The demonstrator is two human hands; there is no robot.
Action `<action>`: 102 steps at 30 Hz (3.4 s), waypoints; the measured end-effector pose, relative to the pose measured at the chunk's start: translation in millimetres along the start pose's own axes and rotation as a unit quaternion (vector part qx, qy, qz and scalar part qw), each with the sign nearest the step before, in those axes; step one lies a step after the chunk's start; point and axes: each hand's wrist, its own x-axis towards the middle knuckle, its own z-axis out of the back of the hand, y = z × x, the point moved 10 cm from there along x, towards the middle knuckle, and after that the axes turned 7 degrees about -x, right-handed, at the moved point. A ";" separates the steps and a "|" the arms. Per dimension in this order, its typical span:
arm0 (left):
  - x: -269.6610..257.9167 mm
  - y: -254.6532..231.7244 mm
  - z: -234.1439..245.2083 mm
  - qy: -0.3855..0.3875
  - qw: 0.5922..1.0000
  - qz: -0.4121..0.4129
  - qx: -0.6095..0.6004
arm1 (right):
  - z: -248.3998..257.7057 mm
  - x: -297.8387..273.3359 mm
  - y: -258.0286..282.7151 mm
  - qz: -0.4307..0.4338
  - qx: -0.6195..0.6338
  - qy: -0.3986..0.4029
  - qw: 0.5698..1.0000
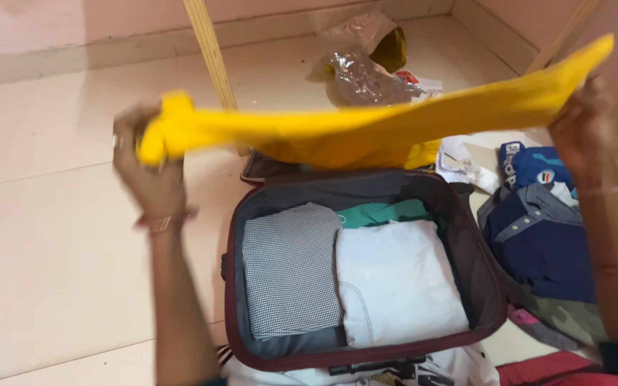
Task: The person folds a yellow shirt, a blue shirt, and a camouflage-patterned garment by hand and places them into an open suitcase. The person smooths and adjusts each item before stacking them inside.
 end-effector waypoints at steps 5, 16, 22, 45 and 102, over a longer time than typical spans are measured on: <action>-114.6 -15.3 20.1 0.255 0.937 0.222 0.089 | 61.0 -88.4 -84.6 -0.149 -0.165 0.064 0.973; -318.7 0.0 29.1 0.598 0.581 0.523 0.176 | 87.5 -234.4 -172.8 -0.446 -0.357 0.391 0.721; -302.2 64.4 1.2 0.553 0.698 0.451 0.055 | 81.6 -208.8 -181.1 -0.416 -0.319 0.362 0.771; -390.0 136.0 -44.2 0.586 0.559 0.341 0.478 | 93.0 -206.0 -200.5 -0.478 -0.163 -0.028 0.863; -304.2 70.1 68.2 0.445 0.721 0.485 0.217 | 105.3 -264.4 -205.1 -0.487 -0.281 0.174 0.808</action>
